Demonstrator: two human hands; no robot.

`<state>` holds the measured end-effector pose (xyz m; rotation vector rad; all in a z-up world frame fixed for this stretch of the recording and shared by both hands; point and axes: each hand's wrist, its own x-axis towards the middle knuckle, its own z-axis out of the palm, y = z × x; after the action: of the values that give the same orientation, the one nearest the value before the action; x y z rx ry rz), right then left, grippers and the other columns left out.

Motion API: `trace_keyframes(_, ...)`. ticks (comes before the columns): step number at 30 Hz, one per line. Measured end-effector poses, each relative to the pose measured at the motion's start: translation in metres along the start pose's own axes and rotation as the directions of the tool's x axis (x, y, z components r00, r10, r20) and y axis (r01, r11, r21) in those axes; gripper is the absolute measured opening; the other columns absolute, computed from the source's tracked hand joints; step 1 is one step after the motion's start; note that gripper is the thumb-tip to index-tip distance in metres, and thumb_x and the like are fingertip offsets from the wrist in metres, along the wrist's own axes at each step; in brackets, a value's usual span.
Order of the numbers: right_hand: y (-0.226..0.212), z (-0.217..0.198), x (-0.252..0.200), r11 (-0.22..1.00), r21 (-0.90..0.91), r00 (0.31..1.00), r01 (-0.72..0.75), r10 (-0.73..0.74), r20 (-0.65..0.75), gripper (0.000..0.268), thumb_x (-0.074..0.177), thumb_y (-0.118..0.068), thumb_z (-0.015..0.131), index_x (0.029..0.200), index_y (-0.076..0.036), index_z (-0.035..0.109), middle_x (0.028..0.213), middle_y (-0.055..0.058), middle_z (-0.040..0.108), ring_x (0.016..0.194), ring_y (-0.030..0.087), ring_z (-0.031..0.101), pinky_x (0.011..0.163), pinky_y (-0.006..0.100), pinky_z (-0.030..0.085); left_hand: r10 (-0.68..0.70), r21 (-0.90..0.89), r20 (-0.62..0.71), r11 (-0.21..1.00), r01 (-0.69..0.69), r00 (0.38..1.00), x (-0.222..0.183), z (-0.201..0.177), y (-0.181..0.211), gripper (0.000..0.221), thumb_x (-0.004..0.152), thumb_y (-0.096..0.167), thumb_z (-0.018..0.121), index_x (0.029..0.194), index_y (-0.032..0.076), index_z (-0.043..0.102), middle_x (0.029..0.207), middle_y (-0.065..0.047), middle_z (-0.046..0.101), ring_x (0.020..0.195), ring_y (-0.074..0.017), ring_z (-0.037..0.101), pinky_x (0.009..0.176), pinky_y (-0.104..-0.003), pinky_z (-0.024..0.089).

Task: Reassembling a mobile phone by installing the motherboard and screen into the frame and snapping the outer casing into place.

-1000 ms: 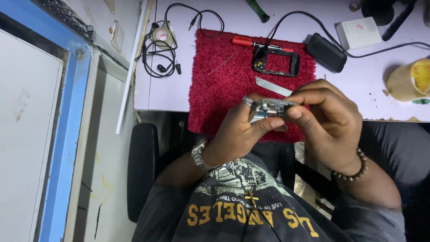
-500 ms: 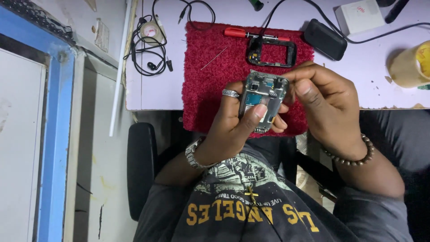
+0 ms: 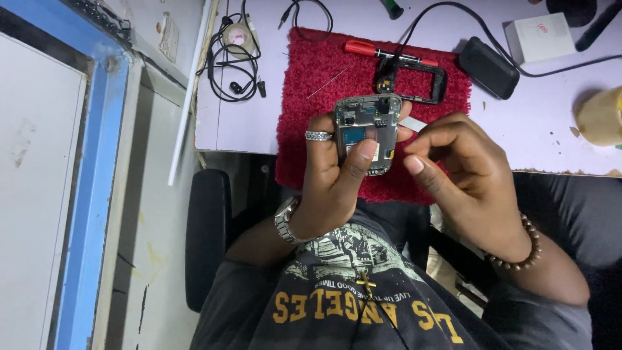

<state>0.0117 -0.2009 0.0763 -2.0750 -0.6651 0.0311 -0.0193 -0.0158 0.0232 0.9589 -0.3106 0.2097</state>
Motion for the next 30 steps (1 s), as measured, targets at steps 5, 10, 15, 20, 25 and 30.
trace_keyframes(5,0.003,0.003,0.005,0.992,0.117,0.997,-0.052,0.045,0.066,0.015,0.106,-0.005,0.066,0.119,0.002,0.071,0.111,0.013,0.070,0.093,0.020,0.069,0.087,0.030,0.058,0.019,0.124,0.016,0.992,-0.021,1.000,-0.007,-0.004,-0.004,0.028,0.119,0.021,0.050,0.140,0.007,0.036,0.141,-0.028,0.066,0.141,-0.0436,0.065,0.125,-0.054,0.057)
trace_keyframes(10,0.008,0.006,0.004,0.975,0.197,0.994,-0.101,0.090,0.063,0.014,0.103,-0.003,0.070,0.116,0.002,0.072,0.104,0.013,0.070,0.081,0.017,0.068,0.078,0.026,0.060,0.008,0.293,-0.008,0.956,-0.005,1.000,-0.014,-0.003,-0.007,0.030,0.118,0.019,0.049,0.142,0.008,0.035,0.142,-0.024,0.066,0.135,-0.0381,0.070,0.123,-0.049,0.056)
trace_keyframes(15,0.014,0.012,-0.001,0.987,0.150,0.998,-0.051,0.055,-0.023,0.014,0.099,-0.001,0.076,0.111,0.005,0.071,0.107,0.015,0.071,0.093,0.020,0.068,0.084,0.028,0.057,0.099,0.280,0.024,0.955,-0.102,0.995,-0.019,-0.005,-0.019,0.028,0.117,0.010,0.050,0.138,0.009,0.031,0.143,-0.027,0.063,0.135,-0.0398,0.070,0.121,-0.049,0.059)
trace_keyframes(20,0.011,0.013,-0.003,0.987,0.157,0.999,-0.017,0.023,-0.038,0.014,0.098,0.001,0.077,0.110,0.005,0.071,0.107,0.016,0.070,0.097,0.022,0.069,0.089,0.030,0.058,0.096,0.288,0.029,0.952,-0.100,0.995,-0.022,-0.002,-0.017,0.032,0.117,0.007,0.050,0.143,0.007,0.031,0.148,-0.029,0.059,0.140,-0.0417,0.066,0.126,-0.050,0.056)
trace_keyframes(25,0.007,0.011,-0.005,0.993,0.117,0.999,-0.002,0.008,-0.045,0.013,0.098,0.001,0.077,0.108,0.006,0.071,0.103,0.016,0.070,0.093,0.022,0.068,0.086,0.030,0.056,0.187,0.242,0.105,0.948,-0.208,0.977,-0.020,-0.005,-0.020,0.033,0.119,0.007,0.049,0.145,0.010,0.030,0.149,-0.032,0.058,0.139,-0.0438,0.067,0.126,-0.054,0.059)
trace_keyframes(30,0.006,0.008,-0.009,0.989,0.134,0.997,0.068,-0.063,-0.037,0.019,0.092,-0.001,0.079,0.107,0.006,0.070,0.106,0.020,0.072,0.094,0.024,0.069,0.089,0.031,0.056,0.300,0.100,0.260,0.937,-0.335,0.918,-0.014,-0.006,-0.015,0.026,0.124,0.008,0.041,0.145,0.018,0.030,0.153,-0.026,0.051,0.156,-0.0532,0.051,0.146,-0.063,0.039)
